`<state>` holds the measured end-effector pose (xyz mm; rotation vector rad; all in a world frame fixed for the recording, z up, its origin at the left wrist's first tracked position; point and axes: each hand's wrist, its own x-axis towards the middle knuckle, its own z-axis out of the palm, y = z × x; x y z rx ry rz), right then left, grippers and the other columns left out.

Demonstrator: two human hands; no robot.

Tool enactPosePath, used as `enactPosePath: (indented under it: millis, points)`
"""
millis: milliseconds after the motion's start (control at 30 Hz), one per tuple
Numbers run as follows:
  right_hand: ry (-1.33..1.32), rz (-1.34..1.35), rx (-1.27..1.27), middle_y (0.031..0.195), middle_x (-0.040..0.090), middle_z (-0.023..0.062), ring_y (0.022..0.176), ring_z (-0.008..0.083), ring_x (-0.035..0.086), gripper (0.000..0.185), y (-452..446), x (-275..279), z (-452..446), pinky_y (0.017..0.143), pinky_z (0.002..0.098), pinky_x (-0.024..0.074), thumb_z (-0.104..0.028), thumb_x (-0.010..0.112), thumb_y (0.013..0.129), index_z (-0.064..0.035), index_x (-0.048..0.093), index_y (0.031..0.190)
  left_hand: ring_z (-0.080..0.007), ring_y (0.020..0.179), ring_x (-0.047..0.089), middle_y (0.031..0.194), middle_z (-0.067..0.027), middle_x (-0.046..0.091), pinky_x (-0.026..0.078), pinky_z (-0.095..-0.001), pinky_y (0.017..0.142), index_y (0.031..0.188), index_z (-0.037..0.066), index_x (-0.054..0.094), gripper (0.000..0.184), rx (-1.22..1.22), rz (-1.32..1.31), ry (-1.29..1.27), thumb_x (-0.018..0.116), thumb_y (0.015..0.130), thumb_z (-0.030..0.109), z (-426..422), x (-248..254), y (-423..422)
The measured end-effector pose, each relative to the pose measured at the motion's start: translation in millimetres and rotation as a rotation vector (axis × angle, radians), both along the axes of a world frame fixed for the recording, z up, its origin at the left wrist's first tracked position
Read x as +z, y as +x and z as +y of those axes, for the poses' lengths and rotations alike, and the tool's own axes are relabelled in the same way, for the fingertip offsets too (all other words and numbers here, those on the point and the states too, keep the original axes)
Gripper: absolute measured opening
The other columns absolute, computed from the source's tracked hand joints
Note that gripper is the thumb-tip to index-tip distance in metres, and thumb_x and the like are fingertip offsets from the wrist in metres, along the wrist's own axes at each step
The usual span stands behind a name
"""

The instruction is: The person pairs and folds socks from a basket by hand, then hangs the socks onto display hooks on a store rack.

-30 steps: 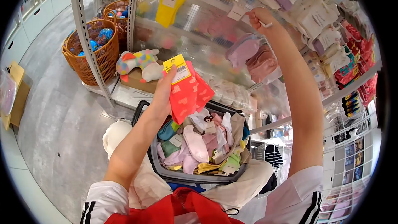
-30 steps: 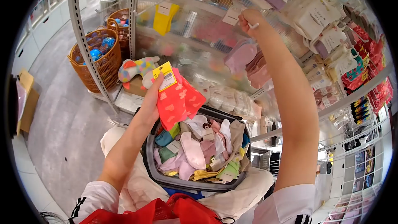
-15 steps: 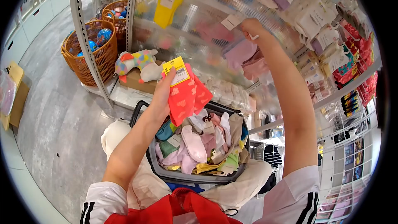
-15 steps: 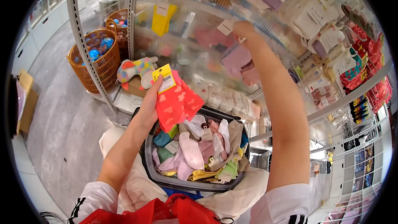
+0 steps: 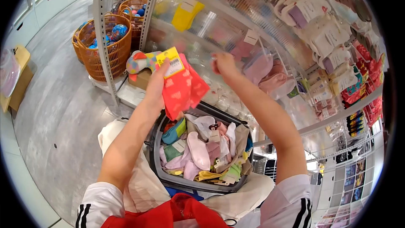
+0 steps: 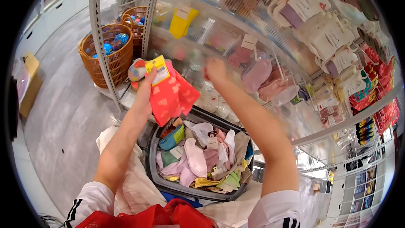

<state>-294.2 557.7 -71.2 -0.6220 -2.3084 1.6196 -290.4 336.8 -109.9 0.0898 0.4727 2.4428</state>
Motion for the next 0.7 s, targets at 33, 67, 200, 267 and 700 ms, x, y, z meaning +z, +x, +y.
enactPosePath:
  millis: [33,67,200,267,700]
  points:
    - [-0.033,0.059,0.043,0.060,0.054,0.0091,0.044,0.0172,0.050,0.026,-17,9,-22,0.037,0.0279,0.0370,-0.021,0.039,0.084,-0.0005,0.054,0.089,-0.0184,0.076,0.061,0.089,-0.0102,0.060,0.051,-0.0296,0.065,0.101,0.002,0.051,0.029,0.035,0.034,0.013,0.049,0.086,0.027,-6,-2,-9]
    - [-0.070,0.117,0.085,0.063,0.055,0.0098,0.047,0.0178,0.051,0.026,-38,23,-43,0.038,0.0279,0.0385,-0.021,0.038,0.085,-0.0006,0.053,0.088,-0.0183,0.077,0.061,0.090,-0.0103,0.060,0.051,-0.0295,0.065,0.101,0.002,0.051,0.030,0.071,0.066,0.022,0.048,0.086,0.028,-11,-4,-18]
    - [-0.427,0.258,0.026,0.067,0.056,0.0135,0.053,0.0214,0.056,0.020,-114,71,-108,0.041,0.0302,0.0452,-0.016,0.040,0.083,0.0000,0.051,0.080,-0.0204,0.083,0.060,0.096,-0.0105,0.060,0.050,-0.0330,0.072,0.107,0.003,0.049,0.034,0.063,0.022,0.081,0.042,0.089,0.031,-26,-15,-39]
    - [-0.449,0.264,-0.007,0.069,0.057,0.0129,0.057,0.0219,0.058,0.015,-141,83,-119,0.043,0.0299,0.0456,-0.013,0.043,0.082,-0.0009,0.052,0.082,-0.0220,0.087,0.059,0.099,-0.0114,0.059,0.049,-0.0339,0.076,0.110,0.003,0.048,0.036,0.022,0.023,0.097,0.039,0.090,0.031,-34,-15,-40]
    - [1.587,-0.062,0.155,0.082,0.063,0.0051,0.078,0.0208,0.059,0.012,-152,108,-101,0.064,0.0286,0.0459,-0.012,0.057,0.069,-0.0081,0.063,0.079,-0.0229,0.093,0.057,0.103,-0.0124,0.056,0.047,-0.0356,0.081,0.112,0.004,0.044,0.036,-0.029,0.081,0.016,0.046,0.087,0.029,-47,1,-11]
